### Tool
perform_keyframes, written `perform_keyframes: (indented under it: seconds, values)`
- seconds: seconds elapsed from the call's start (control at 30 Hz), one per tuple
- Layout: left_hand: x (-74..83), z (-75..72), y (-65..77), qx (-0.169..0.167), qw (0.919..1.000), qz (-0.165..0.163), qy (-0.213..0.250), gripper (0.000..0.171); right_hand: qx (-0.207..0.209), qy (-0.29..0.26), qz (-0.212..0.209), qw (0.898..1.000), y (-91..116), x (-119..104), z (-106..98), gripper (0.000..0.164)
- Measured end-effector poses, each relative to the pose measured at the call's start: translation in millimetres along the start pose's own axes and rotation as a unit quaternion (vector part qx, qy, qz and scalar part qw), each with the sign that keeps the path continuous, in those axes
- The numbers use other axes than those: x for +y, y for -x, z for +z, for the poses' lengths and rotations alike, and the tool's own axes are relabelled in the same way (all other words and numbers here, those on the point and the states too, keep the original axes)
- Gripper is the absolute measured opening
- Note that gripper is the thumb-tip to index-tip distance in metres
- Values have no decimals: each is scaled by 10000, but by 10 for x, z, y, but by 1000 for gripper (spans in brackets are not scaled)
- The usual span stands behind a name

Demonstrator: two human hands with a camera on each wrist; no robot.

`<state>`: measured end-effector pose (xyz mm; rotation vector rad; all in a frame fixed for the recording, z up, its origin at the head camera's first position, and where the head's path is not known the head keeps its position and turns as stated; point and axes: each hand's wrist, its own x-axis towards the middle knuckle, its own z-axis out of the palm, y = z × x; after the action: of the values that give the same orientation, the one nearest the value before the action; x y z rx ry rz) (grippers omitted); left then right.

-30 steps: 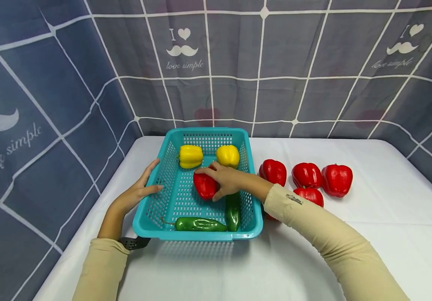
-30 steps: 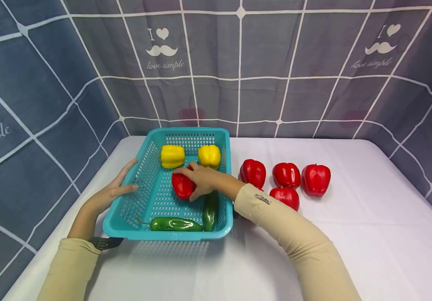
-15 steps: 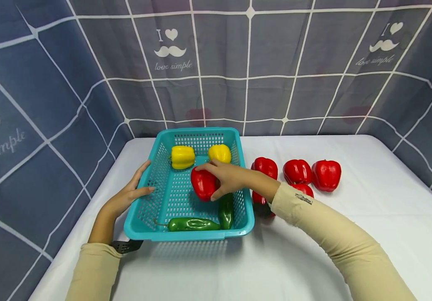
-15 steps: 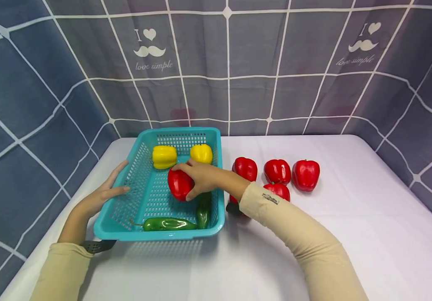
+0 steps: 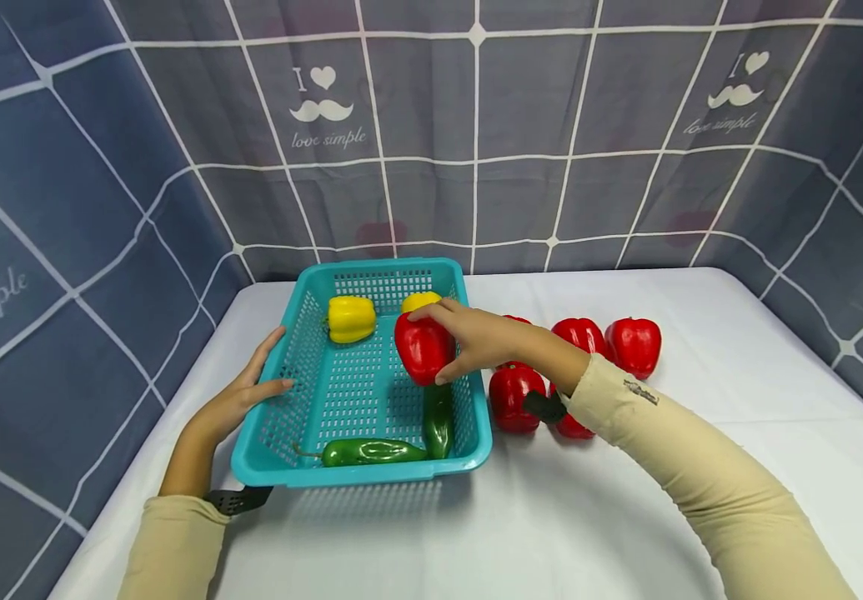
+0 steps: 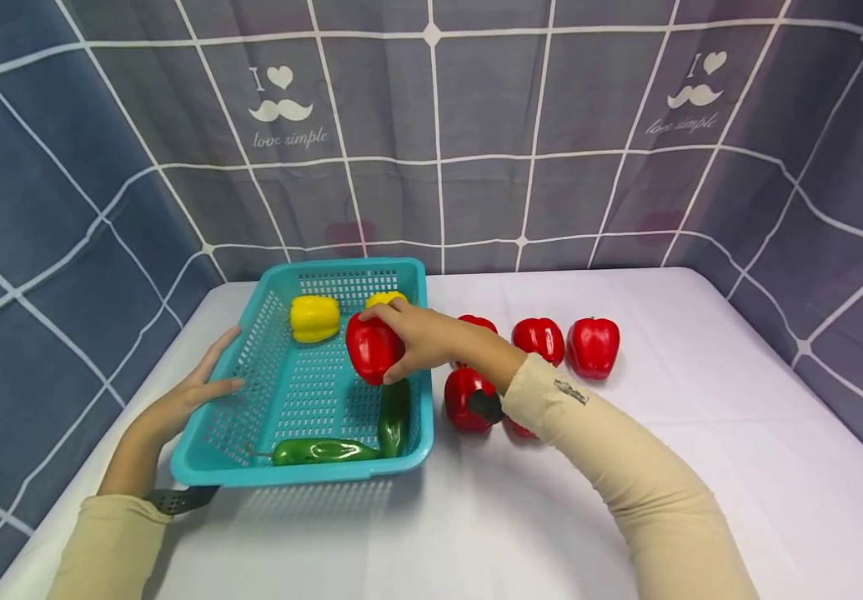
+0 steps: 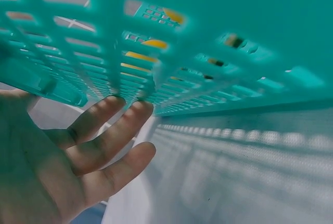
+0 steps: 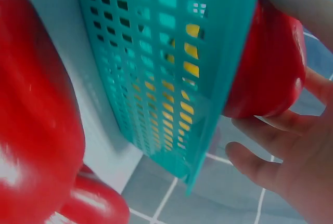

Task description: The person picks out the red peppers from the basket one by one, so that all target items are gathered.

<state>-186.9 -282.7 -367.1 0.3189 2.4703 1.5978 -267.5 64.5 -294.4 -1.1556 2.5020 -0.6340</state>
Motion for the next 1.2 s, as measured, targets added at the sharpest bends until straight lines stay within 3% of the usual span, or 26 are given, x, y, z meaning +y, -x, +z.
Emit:
perform_keyframes:
  seconds: [0.47,0.93,1.2]
  values:
    - [0,12,16,-40,10000,-44,0,79,371,-30,-111,9992,253,82,-238,88]
    - [9,7,57,-62,9999,-34,111,77,737,-22,141,9972,564,245,-372,88]
    - [36,24,55,-63,9999,-57,134,77,852,20,444,9954,854,396,-448,85]
